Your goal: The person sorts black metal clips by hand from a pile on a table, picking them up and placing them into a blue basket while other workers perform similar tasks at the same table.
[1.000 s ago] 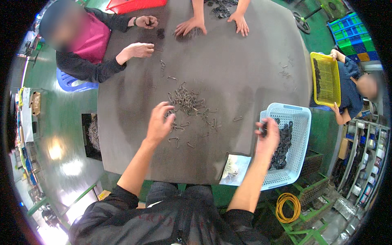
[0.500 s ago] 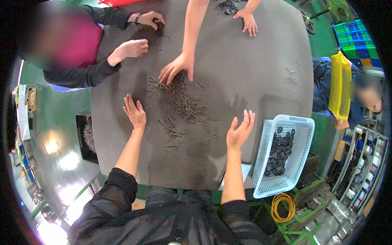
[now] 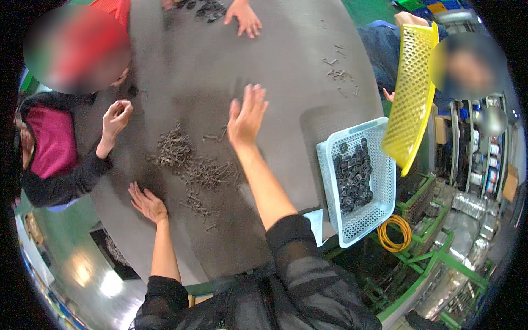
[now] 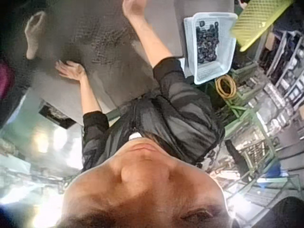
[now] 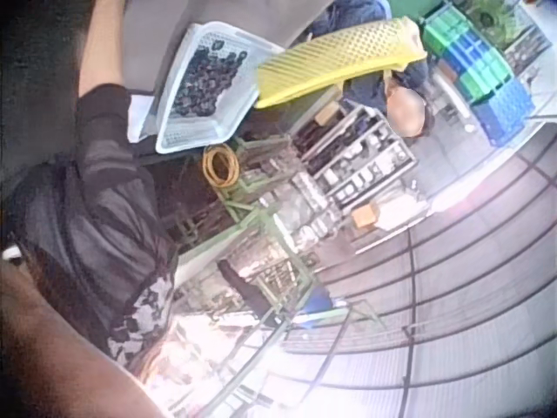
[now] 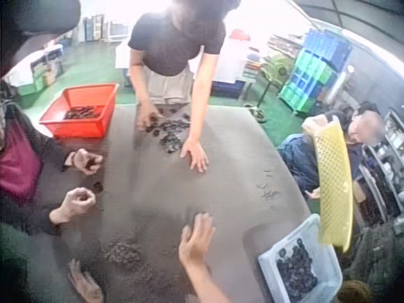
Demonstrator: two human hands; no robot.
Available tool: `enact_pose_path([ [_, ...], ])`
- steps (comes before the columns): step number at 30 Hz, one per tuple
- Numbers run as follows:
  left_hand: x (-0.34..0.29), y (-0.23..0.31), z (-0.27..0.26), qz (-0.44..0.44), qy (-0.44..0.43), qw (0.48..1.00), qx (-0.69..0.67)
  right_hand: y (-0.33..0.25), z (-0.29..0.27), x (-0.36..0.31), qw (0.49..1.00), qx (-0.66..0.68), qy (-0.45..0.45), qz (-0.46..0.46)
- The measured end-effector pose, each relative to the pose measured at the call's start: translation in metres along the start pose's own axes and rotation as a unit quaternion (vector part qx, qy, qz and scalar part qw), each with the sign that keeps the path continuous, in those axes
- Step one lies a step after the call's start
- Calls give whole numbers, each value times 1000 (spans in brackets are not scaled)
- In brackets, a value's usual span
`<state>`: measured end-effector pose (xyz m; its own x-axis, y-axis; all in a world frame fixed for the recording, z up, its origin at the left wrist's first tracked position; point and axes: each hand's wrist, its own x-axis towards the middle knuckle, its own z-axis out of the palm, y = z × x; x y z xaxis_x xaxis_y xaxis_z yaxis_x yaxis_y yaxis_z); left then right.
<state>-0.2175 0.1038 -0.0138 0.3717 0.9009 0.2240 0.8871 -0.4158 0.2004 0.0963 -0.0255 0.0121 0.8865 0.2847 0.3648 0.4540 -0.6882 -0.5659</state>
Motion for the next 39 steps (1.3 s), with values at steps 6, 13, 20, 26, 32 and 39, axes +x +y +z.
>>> enact_pose_path([
  [6, 1, 11, -2, -6, -9, 1000, 20, 126, -28, 161, 926, -142, 169, 305],
  [13, 5, 8, -4, 20, -13, 1000, 14, 235, -76, 201, 765, -184, 227, 574],
  [20, 7, 2, -1, 34, -21, 999, 20, 256, -1, 280, 879, -285, 118, 365],
  [26, 5, 2, 4, 14, -18, 1000, -5, 293, 5, 340, 953, -268, 43, 137],
  [32, 2, 4, 2, 6, -29, 1000, -4, 288, 18, 353, 965, -222, -81, -111],
  [39, 3, 0, 1, 3, -19, 1000, 3, 172, 32, 281, 924, -145, -182, -304],
])
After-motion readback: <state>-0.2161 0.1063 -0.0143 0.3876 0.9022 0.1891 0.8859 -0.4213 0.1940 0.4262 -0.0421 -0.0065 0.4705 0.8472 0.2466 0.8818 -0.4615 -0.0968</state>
